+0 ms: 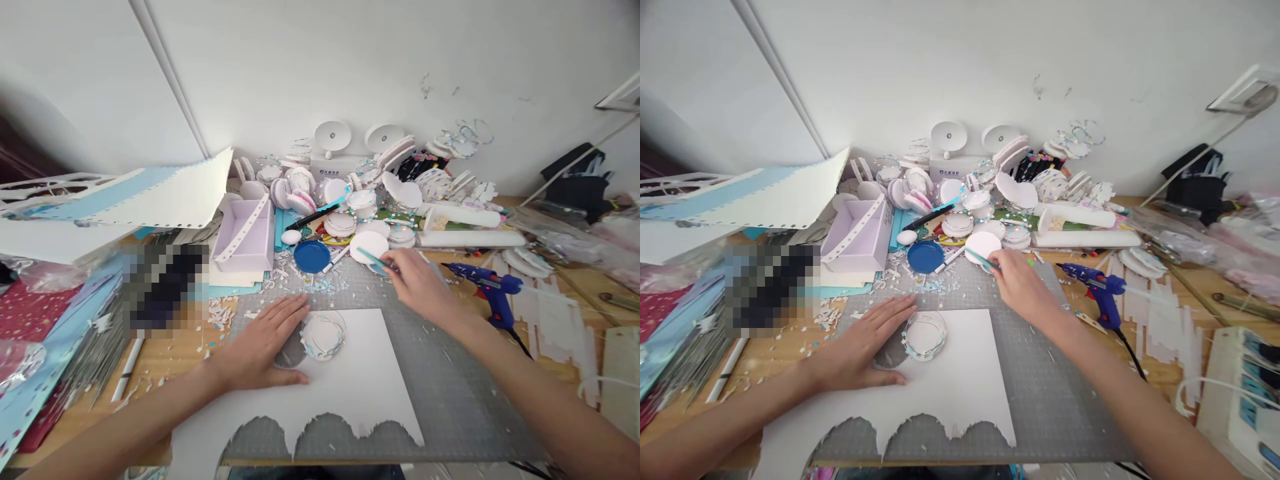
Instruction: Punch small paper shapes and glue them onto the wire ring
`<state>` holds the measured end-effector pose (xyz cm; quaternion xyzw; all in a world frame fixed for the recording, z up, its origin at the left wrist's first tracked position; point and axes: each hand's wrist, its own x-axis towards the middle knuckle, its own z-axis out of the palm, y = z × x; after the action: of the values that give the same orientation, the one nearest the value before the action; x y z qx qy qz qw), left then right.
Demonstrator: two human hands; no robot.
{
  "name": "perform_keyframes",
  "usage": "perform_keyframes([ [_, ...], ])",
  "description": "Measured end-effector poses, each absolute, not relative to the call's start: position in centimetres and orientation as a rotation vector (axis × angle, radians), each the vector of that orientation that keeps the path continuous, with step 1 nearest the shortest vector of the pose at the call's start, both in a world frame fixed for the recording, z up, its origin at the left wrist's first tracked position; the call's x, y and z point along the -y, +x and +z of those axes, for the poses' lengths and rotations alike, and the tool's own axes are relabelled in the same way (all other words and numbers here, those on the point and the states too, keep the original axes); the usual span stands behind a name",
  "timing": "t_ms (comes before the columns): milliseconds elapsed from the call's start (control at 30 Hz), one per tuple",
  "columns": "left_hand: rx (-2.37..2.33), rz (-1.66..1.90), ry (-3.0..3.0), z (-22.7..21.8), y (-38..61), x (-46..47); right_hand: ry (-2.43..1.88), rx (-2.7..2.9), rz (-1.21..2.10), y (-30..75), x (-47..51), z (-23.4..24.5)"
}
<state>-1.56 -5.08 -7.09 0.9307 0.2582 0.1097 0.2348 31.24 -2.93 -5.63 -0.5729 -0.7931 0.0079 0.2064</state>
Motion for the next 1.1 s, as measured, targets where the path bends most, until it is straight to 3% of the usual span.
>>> perform_keyframes([
  [67,-0.712,0.303,2.546,-6.7,-1.4,4.6,-1.557,1.957,0.201,31.3,3.4,-5.0],
  [233,-0.754,0.394,2.461,-5.5,0.2,3.8,-1.201,1.022,1.078,29.2,3.8,-4.7],
  [400,-0.736,0.436,2.391,-5.5,1.1,3.6,-1.133,0.878,1.273,26.1,3.6,-7.0],
  [533,-0.741,0.449,2.3,-6.1,0.5,3.8,-1.146,0.908,1.293,25.2,4.0,-8.5],
  [733,-0.724,0.492,2.201,-6.6,0.0,3.5,-1.343,1.182,0.955,24.8,4.9,-8.5],
  [1100,-0.654,0.478,2.178,-6.6,0.4,3.2,-1.375,1.463,0.772,23.6,4.8,-9.2],
])
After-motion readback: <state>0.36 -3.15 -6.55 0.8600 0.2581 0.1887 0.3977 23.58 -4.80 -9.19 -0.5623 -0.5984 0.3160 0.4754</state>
